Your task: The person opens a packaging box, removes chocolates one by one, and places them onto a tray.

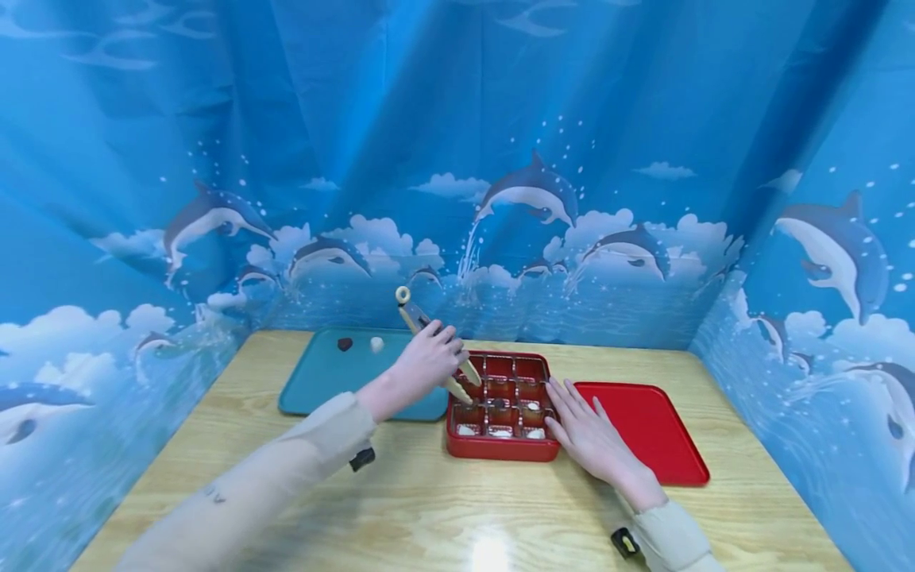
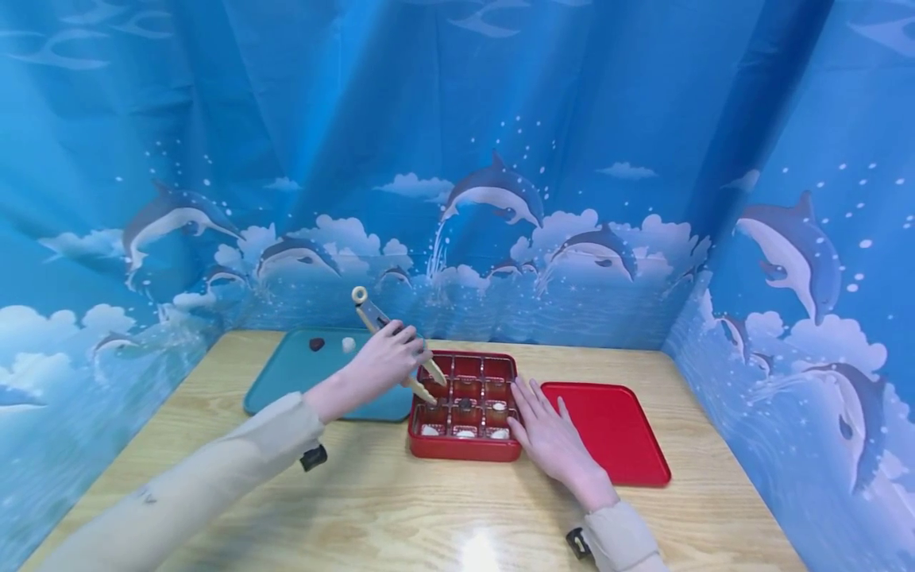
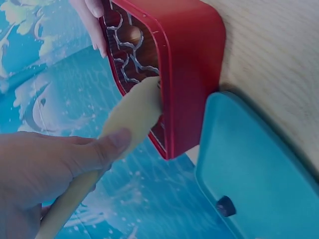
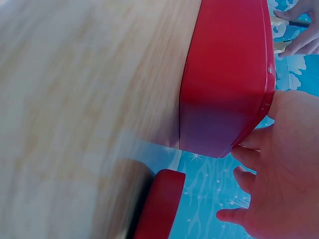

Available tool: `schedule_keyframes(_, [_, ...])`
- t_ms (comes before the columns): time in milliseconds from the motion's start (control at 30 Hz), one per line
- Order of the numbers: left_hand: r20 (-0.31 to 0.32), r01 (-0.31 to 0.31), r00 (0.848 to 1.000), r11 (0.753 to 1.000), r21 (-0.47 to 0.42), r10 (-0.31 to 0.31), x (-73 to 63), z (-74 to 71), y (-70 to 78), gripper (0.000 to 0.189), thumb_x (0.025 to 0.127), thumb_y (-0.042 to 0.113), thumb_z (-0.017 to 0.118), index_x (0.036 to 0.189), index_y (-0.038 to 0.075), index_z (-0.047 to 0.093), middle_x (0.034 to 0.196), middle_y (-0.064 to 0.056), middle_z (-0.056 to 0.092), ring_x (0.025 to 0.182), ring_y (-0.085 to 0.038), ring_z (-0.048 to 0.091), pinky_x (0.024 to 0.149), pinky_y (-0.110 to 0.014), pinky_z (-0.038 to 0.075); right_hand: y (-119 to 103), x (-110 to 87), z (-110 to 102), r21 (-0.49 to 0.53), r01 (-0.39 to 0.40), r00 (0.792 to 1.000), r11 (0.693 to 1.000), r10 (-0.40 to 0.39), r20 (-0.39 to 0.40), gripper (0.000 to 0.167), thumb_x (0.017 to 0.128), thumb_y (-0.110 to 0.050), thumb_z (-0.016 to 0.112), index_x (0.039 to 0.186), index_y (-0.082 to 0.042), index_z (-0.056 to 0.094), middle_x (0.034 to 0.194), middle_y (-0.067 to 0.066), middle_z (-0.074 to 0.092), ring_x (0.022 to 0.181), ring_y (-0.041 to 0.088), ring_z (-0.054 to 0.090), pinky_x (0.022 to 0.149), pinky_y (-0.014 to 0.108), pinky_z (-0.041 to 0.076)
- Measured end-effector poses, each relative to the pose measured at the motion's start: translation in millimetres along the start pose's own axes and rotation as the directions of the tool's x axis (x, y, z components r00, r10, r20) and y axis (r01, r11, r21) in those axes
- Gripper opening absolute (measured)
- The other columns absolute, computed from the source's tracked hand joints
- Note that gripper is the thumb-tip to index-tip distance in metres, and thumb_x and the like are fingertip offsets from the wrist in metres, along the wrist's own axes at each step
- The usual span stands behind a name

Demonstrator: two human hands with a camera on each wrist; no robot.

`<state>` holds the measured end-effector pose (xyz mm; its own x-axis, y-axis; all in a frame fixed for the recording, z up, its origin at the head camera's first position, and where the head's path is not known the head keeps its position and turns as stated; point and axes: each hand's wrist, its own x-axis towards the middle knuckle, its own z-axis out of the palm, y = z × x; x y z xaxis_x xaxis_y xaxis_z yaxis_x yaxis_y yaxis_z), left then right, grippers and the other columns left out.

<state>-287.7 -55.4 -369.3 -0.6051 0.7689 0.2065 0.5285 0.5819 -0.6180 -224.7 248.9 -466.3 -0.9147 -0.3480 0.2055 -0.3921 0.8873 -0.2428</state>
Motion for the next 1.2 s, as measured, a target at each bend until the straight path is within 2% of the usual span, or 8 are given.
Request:
schedule_keyframes(167, [0.064,-0.051,0.997,0.997,0.064,0.047,12.9,-6.9,6.1,0.021,0.094,0.030,0.073,0.114,0.030,0.077,0.112,0.010,0.072,0.108,-0.017,0.057,0.096,-0.036,0.041,-3,-0.1,-3,-0.007,-0.026,0.999,1.000,0.026,0.018,0.067,0.103,-0.034,0.056,0.159,-0.006,0.032,0.163,0.016,0.032,0.152,0.040,0.023,0.114,0.070,0.021])
schedule_keyframes(267, [0.076,-0.077,0.995,0.993,0.091,0.070,18.4,-9.1,10.1,0.018,0.094,0.026,0.073,0.112,0.029,0.078,0.111,0.011,0.073,0.111,-0.016,0.058,0.099,-0.036,0.041,-3,0.6,-3,-0.015,-0.030,0.999,0.999,0.030,0.025,0.067,0.104,-0.035,0.056,0.159,-0.007,0.031,0.164,0.015,0.031,0.152,0.040,0.022,0.115,0.069,0.021])
schedule_keyframes(400, [0.091,-0.097,0.992,0.990,0.106,0.088,23.3,-9.4,15.2,0.011,0.095,0.024,0.073,0.103,0.027,0.081,0.106,0.011,0.074,0.108,-0.015,0.059,0.097,-0.035,0.041,-3,1.1,-2,-0.015,-0.030,0.999,0.999,0.031,0.026,0.067,0.104,-0.034,0.056,0.159,-0.007,0.031,0.164,0.015,0.031,0.152,0.040,0.022,0.115,0.069,0.021])
schedule_keyframes(533, [0.133,-0.083,0.989,0.993,0.083,0.072,26.1,-9.4,19.2,0.008,0.094,0.024,0.074,0.095,0.026,0.081,0.102,0.010,0.074,0.104,-0.016,0.059,0.096,-0.035,0.040,-3,1.2,-2,-0.018,-0.027,0.999,0.999,0.027,0.025,0.067,0.104,-0.035,0.056,0.159,-0.007,0.031,0.163,0.015,0.032,0.152,0.040,0.022,0.115,0.069,0.021])
schedule_keyframes(700, [0.166,-0.036,0.986,0.999,0.031,0.031,27.4,-9.4,23.1,0.008,0.094,0.022,0.074,0.090,0.024,0.081,0.097,0.008,0.073,0.099,-0.017,0.059,0.093,-0.036,0.040,0,1.6,-1,-0.007,-0.008,1.000,1.000,0.008,0.008,0.067,0.104,-0.036,0.055,0.159,-0.005,0.032,0.162,0.017,0.033,0.151,0.041,0.024,0.113,0.070,0.022])
schedule_keyframes(833, [0.156,-0.036,0.987,0.999,0.012,0.034,27.5,-8.0,24.4,0.007,0.093,0.020,0.075,0.091,0.023,0.081,0.097,0.007,0.073,0.099,-0.019,0.059,0.093,-0.038,0.041,0,1.1,-2,-0.005,0.000,1.000,1.000,0.000,-0.007,0.067,0.103,-0.036,0.055,0.158,-0.004,0.033,0.161,0.019,0.034,0.150,0.043,0.025,0.112,0.071,0.023])
schedule_keyframes(1033, [0.084,-0.070,0.994,0.997,0.020,0.068,26.1,-0.5,17.9,0.010,0.094,0.022,0.074,0.098,0.027,0.081,0.103,0.011,0.074,0.103,-0.017,0.059,0.094,-0.035,0.041,-3,0.4,-5,-0.002,-0.023,1.000,1.000,0.023,0.014,0.067,0.103,-0.034,0.056,0.158,-0.005,0.032,0.163,0.017,0.032,0.151,0.042,0.023,0.113,0.070,0.021])
schedule_keyframes(1200, [0.097,-0.059,0.994,0.998,0.018,0.057,22.6,-1.4,13.2,0.013,0.095,0.022,0.072,0.103,0.027,0.081,0.105,0.010,0.074,0.104,-0.017,0.060,0.095,-0.036,0.042,-3,1.2,-4,-0.010,-0.029,0.999,1.000,0.029,0.027,0.067,0.104,-0.035,0.056,0.159,-0.006,0.032,0.163,0.016,0.032,0.151,0.041,0.023,0.114,0.070,0.021])
